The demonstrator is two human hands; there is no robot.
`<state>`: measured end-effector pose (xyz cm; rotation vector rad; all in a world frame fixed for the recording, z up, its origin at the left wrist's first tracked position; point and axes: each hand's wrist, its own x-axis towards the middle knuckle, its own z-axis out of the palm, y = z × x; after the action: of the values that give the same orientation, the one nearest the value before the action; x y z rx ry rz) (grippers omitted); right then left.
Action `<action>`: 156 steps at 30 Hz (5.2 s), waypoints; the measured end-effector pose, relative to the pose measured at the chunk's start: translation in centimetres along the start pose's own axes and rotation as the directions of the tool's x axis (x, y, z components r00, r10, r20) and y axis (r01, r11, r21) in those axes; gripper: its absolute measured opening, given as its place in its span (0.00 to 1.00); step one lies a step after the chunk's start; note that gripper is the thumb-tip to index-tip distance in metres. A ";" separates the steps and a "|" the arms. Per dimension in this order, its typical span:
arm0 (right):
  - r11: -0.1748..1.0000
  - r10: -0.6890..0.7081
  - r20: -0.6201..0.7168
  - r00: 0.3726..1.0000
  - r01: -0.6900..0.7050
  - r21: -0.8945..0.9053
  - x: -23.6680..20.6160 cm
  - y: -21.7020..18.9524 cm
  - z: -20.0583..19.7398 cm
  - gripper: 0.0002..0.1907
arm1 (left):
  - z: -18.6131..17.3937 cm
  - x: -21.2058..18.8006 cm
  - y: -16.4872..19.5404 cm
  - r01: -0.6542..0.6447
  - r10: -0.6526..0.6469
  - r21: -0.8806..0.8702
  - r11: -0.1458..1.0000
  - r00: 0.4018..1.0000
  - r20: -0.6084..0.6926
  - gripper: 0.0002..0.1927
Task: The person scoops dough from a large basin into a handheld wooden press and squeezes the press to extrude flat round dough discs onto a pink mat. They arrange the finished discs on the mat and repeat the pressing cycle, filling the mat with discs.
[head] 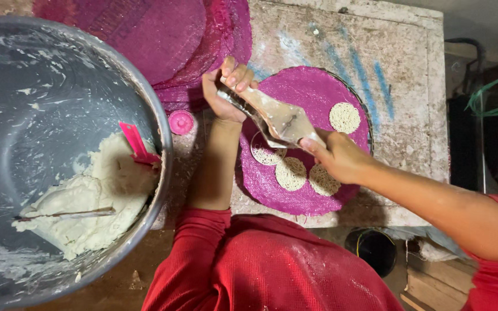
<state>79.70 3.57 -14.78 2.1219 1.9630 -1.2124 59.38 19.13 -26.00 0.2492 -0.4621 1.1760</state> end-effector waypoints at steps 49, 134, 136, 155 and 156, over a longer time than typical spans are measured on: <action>0.379 -0.065 -0.550 0.833 0.531 0.758 -5.7 11.0 4.7 0.45 | 3.2 -5.4 0.2 0.267 -0.284 0.621 -0.737 0.711 -0.643 0.63; -0.056 -0.929 0.358 -0.096 0.991 0.121 -5.8 -22.9 1.2 0.17 | 31.5 -27.3 24.5 0.408 -0.016 0.280 -0.869 0.542 -0.840 0.47; -0.269 -0.938 0.299 -0.178 0.915 -0.300 -4.5 -25.8 0.0 0.10 | 33.7 -29.2 27.8 0.683 -0.120 0.549 -0.481 0.569 -0.814 0.37; 0.201 -0.674 0.450 0.586 0.732 -0.651 8.2 -43.0 25.8 0.15 | 25.9 -31.0 35.8 0.224 0.678 0.731 -0.644 0.610 0.411 0.27; 0.239 -0.706 0.398 0.586 0.726 -0.644 8.4 -44.2 25.4 0.14 | 25.9 -30.8 35.7 0.214 0.667 0.717 -0.664 0.602 0.438 0.28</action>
<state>28.26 7.77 -15.78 0.7077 2.8165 -0.1566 11.21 -3.94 -19.54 1.5107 1.7444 2.0921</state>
